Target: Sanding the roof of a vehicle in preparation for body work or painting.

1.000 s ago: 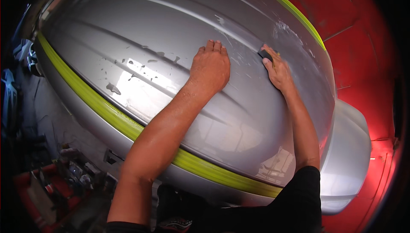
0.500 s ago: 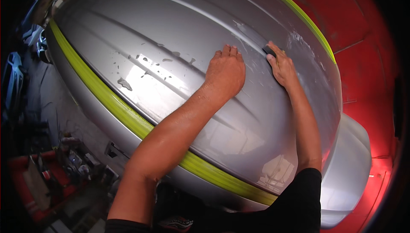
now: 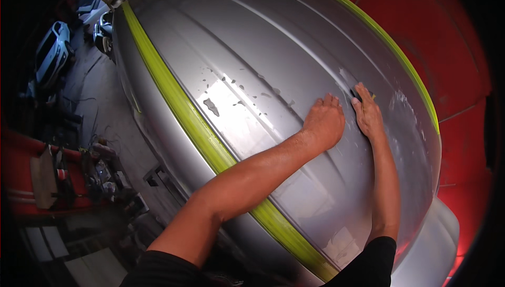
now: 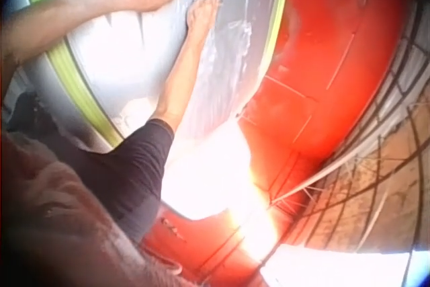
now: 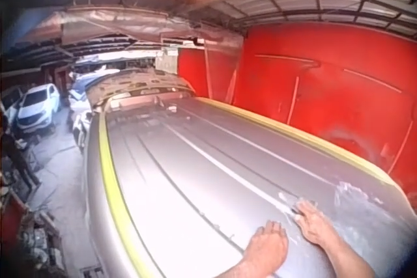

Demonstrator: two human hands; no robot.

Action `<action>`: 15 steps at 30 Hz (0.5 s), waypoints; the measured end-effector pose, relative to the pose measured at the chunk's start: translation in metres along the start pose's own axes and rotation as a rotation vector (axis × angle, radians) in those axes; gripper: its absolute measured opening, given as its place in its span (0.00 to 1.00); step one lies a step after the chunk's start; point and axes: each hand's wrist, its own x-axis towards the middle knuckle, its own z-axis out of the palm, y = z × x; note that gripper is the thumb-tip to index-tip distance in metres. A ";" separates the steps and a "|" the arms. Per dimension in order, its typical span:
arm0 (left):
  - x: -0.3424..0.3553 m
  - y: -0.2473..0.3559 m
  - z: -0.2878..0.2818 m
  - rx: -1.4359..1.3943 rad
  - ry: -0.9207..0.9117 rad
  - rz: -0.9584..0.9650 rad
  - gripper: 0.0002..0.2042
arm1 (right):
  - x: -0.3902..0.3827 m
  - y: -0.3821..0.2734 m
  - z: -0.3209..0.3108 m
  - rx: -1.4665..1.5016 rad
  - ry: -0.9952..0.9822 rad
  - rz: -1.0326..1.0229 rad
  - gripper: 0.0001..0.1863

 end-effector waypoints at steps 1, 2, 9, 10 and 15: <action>-0.001 0.001 0.000 -0.024 -0.005 -0.011 0.23 | -0.030 0.012 -0.010 -0.043 -0.038 0.105 0.26; 0.000 0.001 -0.001 -0.011 -0.014 -0.023 0.23 | -0.057 0.025 -0.022 -0.058 -0.021 0.178 0.26; -0.001 0.006 0.001 0.056 0.009 -0.037 0.23 | 0.003 0.002 0.006 0.003 -0.010 0.014 0.25; -0.003 0.006 0.001 0.056 0.001 -0.043 0.23 | 0.038 -0.016 0.024 0.020 -0.019 -0.043 0.25; -0.002 -0.004 -0.008 -0.125 0.020 -0.024 0.20 | 0.085 -0.053 0.035 0.042 -0.053 -0.054 0.23</action>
